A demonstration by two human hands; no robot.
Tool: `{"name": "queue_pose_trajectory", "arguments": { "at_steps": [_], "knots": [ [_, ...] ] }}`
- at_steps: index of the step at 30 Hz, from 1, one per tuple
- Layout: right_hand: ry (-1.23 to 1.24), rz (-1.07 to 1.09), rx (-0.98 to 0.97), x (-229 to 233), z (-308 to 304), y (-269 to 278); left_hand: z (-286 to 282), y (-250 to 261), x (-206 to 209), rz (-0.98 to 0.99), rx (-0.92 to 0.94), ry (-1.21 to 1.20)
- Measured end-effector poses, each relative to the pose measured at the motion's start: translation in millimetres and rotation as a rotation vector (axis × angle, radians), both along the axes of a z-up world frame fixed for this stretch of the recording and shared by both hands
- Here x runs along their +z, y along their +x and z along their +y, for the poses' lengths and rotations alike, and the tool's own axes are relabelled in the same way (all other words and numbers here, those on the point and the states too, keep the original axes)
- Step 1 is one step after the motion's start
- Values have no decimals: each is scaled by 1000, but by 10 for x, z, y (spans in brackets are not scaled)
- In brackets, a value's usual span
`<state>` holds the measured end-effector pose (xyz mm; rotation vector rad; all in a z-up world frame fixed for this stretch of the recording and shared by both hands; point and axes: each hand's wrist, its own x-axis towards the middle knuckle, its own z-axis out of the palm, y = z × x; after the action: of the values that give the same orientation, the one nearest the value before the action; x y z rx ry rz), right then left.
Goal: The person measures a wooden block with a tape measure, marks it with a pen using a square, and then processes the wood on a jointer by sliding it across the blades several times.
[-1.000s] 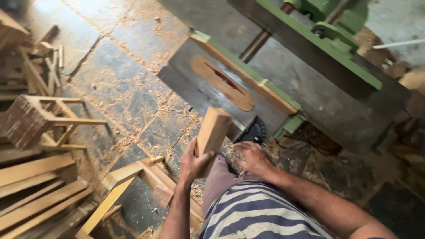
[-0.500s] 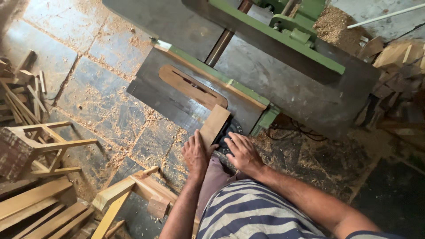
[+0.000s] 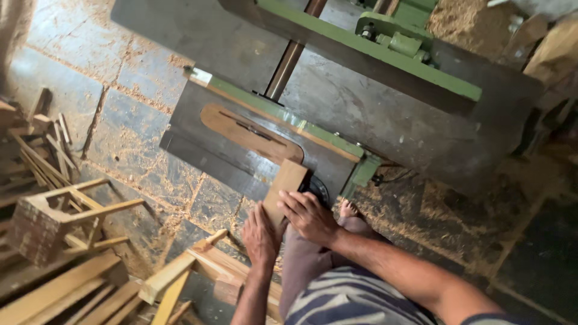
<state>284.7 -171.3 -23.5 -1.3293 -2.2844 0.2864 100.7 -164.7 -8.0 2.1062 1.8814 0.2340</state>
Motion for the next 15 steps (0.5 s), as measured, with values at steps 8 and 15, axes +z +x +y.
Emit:
{"name": "queue_pose_trajectory", "arguments": {
  "at_steps": [8,15],
  "knots": [
    [-94,-37,-13,62,106,54,114,-38,-19,-113,-101,-73],
    [-110,6,-34,-18,62,53,96,-19,-13,-56,-19,-146]
  ]
}}
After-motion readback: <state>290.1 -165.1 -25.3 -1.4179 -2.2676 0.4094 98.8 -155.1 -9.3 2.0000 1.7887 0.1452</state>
